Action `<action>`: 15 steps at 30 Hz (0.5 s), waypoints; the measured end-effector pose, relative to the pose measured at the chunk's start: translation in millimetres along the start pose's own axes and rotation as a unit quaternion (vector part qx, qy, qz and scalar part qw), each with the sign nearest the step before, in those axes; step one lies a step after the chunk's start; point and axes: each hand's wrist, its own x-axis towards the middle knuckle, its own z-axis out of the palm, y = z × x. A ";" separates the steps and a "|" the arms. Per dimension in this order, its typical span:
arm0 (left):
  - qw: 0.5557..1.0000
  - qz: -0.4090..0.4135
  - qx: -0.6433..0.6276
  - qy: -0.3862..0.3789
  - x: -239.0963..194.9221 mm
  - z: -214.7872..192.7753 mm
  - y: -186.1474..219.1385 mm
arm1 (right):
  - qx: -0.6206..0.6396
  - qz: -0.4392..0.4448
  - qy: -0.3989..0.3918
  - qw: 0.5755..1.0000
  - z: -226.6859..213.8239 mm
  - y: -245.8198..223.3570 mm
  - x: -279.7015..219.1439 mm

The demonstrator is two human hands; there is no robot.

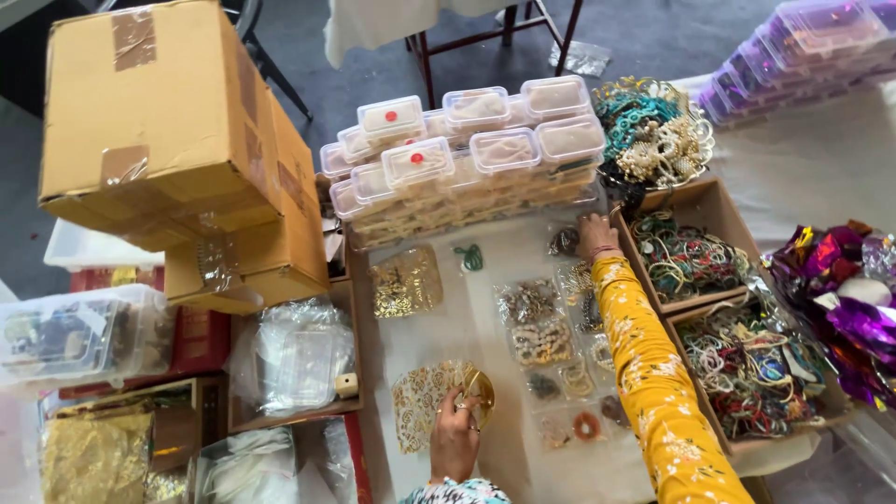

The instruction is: The person sorts various jewelry items, including necklaces and earrings, from a table into small plastic bags. They handle the items by hand, placing them into bags and occasionally moving other containers on the table.

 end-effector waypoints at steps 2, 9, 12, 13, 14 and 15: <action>0.999 -0.037 -0.008 -0.024 1.5 -3.8 -0.5 | -0.045 0.035 -0.024 0.998 -5.2 -4.3 -5.8; 0.998 0.013 -0.032 0.060 -4.1 3.1 -14.7 | -0.124 -0.083 0.180 0.972 -32.4 -20.3 -75.7; 0.996 0.043 -0.033 0.074 -1.4 6.5 -13.2 | -0.036 -0.161 0.282 0.945 -58.3 -40.1 -132.3; 0.996 0.054 -0.028 0.071 -8.2 7.1 -14.7 | 0.027 -0.179 0.289 0.940 -67.0 -52.6 -161.5; 0.997 0.040 -0.028 0.066 -11.9 6.2 -14.4 | 0.029 -0.183 0.276 0.943 -72.3 -66.1 -188.7; 0.995 0.053 -0.033 0.075 -13.0 6.4 -13.7 | 0.177 -0.140 0.241 0.944 -79.9 -78.9 -213.0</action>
